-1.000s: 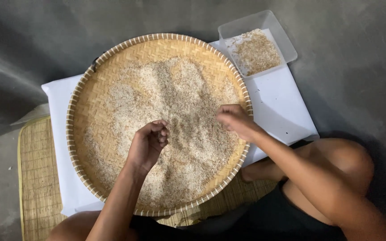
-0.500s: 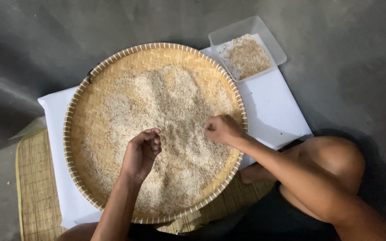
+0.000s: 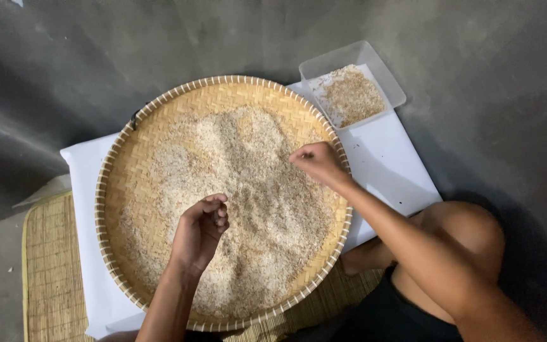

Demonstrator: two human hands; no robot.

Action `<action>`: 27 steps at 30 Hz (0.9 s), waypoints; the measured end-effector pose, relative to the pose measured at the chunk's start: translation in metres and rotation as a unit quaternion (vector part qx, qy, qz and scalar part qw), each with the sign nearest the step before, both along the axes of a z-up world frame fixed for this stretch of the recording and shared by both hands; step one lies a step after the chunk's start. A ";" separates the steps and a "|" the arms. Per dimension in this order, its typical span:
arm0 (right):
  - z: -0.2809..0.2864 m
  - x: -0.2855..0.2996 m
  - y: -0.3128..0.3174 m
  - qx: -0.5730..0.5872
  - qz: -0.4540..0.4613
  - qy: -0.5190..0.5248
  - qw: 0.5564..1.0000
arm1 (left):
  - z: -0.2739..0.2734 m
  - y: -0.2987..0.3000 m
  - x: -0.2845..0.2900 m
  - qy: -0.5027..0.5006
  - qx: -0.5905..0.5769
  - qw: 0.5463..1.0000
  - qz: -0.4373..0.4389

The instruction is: The person sorts rice husks by hand from a large woven tray, shifting the husks with both hands, then picking up and placing debris into a container.

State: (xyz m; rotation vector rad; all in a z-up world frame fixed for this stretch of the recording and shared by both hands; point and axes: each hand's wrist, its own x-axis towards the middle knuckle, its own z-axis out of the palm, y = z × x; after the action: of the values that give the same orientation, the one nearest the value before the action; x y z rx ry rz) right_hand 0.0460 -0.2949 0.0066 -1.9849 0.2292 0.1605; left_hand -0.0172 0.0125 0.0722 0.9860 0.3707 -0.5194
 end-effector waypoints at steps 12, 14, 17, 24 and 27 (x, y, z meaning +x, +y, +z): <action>-0.098 0.037 0.002 0.064 -0.088 0.016 0.994 | -0.005 0.012 0.000 -0.003 0.002 1.000 0.013; -0.028 0.023 0.014 0.174 -0.096 0.010 0.980 | -0.003 0.013 -0.001 0.001 -0.005 1.000 0.016; -0.016 0.028 0.012 0.341 -0.123 0.015 0.932 | -0.002 0.014 -0.001 0.006 -0.017 1.000 0.019; 0.047 0.002 0.022 -0.050 0.055 -0.018 0.997 | -0.002 0.013 -0.002 0.006 -0.014 1.000 0.021; -0.048 0.017 0.021 -0.173 0.076 -0.029 0.982 | -0.004 0.015 -0.003 0.007 -0.005 1.000 0.024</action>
State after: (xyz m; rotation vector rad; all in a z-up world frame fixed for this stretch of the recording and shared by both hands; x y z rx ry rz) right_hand 0.0626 -0.2742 -0.0413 -2.3505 0.0691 0.1704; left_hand -0.0198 0.0279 0.0680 0.9623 0.4035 -0.4850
